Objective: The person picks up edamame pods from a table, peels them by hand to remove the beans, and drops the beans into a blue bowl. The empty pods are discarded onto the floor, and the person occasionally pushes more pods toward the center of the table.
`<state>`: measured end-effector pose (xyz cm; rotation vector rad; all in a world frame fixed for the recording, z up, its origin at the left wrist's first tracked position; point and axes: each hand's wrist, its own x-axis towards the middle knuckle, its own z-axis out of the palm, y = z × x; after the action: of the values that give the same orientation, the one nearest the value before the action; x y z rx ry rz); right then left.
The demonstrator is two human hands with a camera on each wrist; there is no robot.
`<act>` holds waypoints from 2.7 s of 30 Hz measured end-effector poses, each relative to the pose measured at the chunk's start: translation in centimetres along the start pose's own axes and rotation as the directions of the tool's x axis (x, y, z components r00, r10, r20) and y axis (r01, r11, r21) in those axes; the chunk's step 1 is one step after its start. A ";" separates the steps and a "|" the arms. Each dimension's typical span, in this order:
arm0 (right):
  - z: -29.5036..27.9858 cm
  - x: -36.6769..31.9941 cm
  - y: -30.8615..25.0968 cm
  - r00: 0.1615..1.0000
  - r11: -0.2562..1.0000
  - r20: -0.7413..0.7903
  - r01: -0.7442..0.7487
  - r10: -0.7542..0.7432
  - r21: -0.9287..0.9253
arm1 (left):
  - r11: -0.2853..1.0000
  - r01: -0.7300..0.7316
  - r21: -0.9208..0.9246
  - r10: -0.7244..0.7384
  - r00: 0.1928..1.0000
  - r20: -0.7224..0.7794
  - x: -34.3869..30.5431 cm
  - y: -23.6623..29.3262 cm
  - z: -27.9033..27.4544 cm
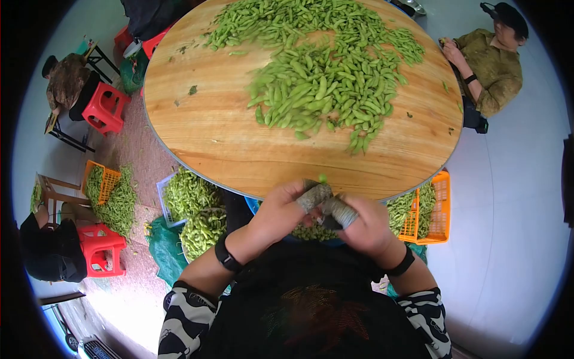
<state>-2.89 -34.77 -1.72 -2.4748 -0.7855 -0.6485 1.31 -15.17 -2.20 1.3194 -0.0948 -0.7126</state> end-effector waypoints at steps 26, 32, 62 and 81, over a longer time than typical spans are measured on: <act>-0.6 1.3 -0.4 0.606 0.069 0.745 -0.786 0.279 0.614 | 0.291 -0.499 0.817 0.594 0.763 0.254 -1.4 -1.7 -1.6; -1.5 0.9 -0.2 0.507 -0.623 0.858 -0.698 -0.081 0.353 | 0.912 0.199 -0.357 -0.038 0.910 0.412 -2.4 -0.7 -2.2; 1.4 -0.2 -1.1 0.912 0.883 0.366 -0.316 0.184 0.346 | 0.973 0.144 0.180 -0.200 0.913 0.356 -3.2 -0.4 -1.6; 2.5 0.1 -2.5 0.853 0.864 0.361 -0.464 0.377 0.194 | 0.789 -0.155 0.595 0.078 0.985 0.153 -3.5 -1.0 -1.6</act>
<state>-3.60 -31.53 -2.96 -2.3955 -0.3685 0.0198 -1.18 -12.07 -2.39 1.8654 -0.5407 -0.6795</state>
